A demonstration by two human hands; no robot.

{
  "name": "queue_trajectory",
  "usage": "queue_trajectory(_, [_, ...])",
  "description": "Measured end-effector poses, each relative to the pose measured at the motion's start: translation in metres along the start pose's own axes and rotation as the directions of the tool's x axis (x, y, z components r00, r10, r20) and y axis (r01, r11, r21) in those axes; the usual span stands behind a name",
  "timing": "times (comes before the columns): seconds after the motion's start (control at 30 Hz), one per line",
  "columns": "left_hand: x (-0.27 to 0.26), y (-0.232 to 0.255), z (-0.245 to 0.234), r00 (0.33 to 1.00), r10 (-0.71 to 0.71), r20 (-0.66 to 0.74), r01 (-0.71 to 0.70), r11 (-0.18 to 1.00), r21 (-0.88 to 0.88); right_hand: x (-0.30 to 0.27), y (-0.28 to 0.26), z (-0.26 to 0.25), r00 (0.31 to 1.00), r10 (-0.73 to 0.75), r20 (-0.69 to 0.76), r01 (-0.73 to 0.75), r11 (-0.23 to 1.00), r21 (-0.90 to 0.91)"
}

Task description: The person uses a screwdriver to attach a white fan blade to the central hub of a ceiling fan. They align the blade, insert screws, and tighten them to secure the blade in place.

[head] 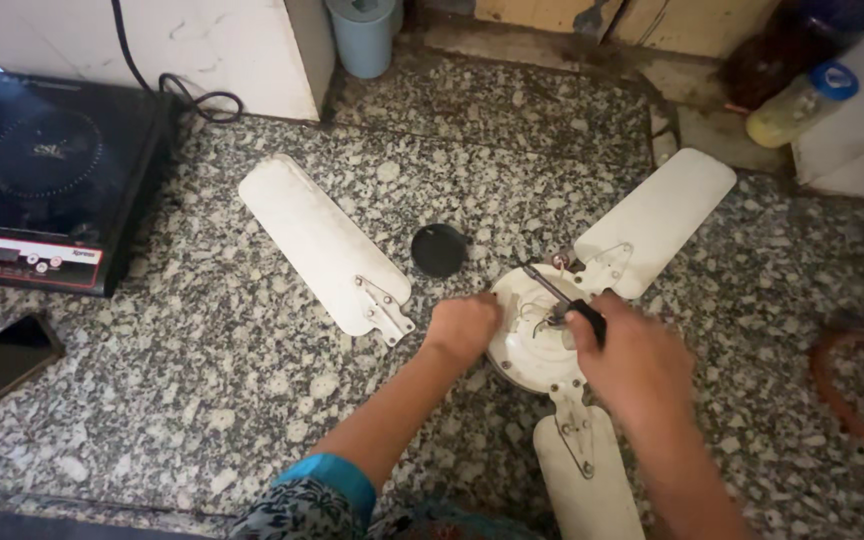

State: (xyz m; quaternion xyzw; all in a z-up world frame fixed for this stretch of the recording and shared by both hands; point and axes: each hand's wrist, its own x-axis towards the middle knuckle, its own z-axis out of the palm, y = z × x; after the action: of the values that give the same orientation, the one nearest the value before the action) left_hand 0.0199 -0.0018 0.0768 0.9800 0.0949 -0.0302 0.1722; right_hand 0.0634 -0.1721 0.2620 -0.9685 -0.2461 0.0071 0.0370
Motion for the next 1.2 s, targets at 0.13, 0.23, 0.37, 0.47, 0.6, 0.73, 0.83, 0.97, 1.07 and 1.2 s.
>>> queue_trajectory(0.13, [-0.010,0.002,-0.006,0.992,-0.096,-0.076,0.075,0.967,-0.244,-0.010,0.013,0.028,0.997,0.074,-0.029,-0.066,0.974,0.218])
queue_trajectory(0.23, [-0.019,0.001,-0.002,0.960,-0.072,-0.269,-0.023,0.942,-0.334,-0.012,0.022,0.043,0.996,0.080,-0.034,-0.064,0.943,0.327])
queue_trajectory(0.37, [-0.018,-0.004,0.008,0.941,0.095,-0.325,-0.171,0.962,-0.213,-0.012,0.026,0.056,0.995,0.067,-0.080,-0.034,0.934,0.355])
queue_trajectory(0.47, [-0.014,-0.007,0.011,0.968,0.024,-0.248,-0.116,0.925,-0.362,-0.009,0.024,0.062,0.996,0.064,-0.066,-0.036,0.930,0.366])
queue_trajectory(0.6, [-0.017,-0.010,0.007,0.941,-0.033,-0.336,-0.136,0.873,-0.468,-0.008,0.021,0.067,0.997,0.068,-0.022,-0.054,0.916,0.397])
queue_trajectory(0.73, [-0.021,-0.011,0.002,0.893,0.073,-0.444,-0.292,0.844,-0.449,-0.006,0.015,0.071,0.997,0.047,-0.060,-0.014,0.889,0.458])
queue_trajectory(0.83, [-0.019,-0.007,-0.002,0.939,-0.012,-0.344,-0.159,0.871,-0.464,-0.002,0.006,0.072,0.993,0.107,0.043,-0.115,0.875,0.471])
queue_trajectory(0.97, [-0.019,-0.008,-0.003,0.950,-0.057,-0.306,-0.123,0.834,-0.538,0.004,-0.003,0.076,0.980,0.123,0.158,-0.194,0.775,0.601])
queue_trajectory(1.07, [-0.018,-0.012,0.004,0.911,0.061,-0.409,-0.271,0.835,-0.480,0.012,-0.007,0.085,0.979,0.089,0.186,-0.198,0.650,0.733])
queue_trajectory(1.2, [-0.010,-0.016,0.019,0.914,0.000,-0.405,-0.205,0.863,-0.463,0.021,-0.010,0.101,0.975,0.073,0.210,-0.216,0.531,0.819])
